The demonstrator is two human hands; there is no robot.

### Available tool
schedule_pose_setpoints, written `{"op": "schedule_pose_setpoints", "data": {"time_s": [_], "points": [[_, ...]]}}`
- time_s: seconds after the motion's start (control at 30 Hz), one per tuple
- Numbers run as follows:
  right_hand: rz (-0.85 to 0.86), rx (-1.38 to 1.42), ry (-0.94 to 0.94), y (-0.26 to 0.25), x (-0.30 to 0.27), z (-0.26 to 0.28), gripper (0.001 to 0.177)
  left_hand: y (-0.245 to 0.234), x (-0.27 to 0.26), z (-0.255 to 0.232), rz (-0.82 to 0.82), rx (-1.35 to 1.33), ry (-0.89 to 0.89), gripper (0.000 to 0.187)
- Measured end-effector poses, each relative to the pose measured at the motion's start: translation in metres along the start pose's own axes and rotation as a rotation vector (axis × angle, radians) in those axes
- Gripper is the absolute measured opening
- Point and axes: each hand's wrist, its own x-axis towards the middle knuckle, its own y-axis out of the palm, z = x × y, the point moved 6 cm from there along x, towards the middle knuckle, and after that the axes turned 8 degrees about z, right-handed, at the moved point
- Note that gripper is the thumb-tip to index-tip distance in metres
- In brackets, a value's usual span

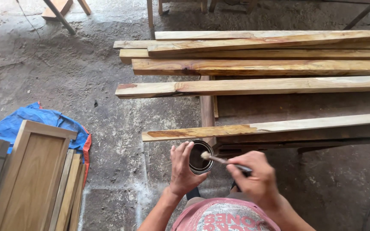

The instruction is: Apply wood stain to several long wooden slats using a brush.

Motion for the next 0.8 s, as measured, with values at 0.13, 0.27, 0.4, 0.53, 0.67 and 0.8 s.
{"op": "schedule_pose_setpoints", "data": {"time_s": [0.13, 0.27, 0.4, 0.53, 0.67, 0.8], "points": [[0.163, -0.142, -0.097, 0.037, 0.009, -0.010, 0.015, 0.004, 0.012, -0.022, 0.003, 0.033, 0.039, 0.107], [0.330, -0.261, -0.049, 0.048, 0.002, -0.034, 0.013, 0.015, 0.023, -0.033, 0.028, 0.009, 0.063, 0.104], [0.061, -0.161, 0.022, -0.006, -0.014, -0.039, 0.013, 0.023, 0.034, -0.039, 0.019, -0.069, 0.041, 0.110], [-0.091, -0.136, 0.152, -0.051, -0.039, -0.070, 0.012, 0.041, 0.046, -0.045, 0.043, -0.049, 0.028, 0.114], [-0.187, 0.238, 0.732, -0.069, -0.080, -0.152, 0.017, 0.060, 0.063, -0.053, 0.028, -0.042, 0.030, 0.114], [-0.427, 0.650, 0.479, -0.088, -0.085, -0.184, 0.016, 0.067, 0.075, -0.058, 0.025, -0.073, -0.017, 0.115]]}}
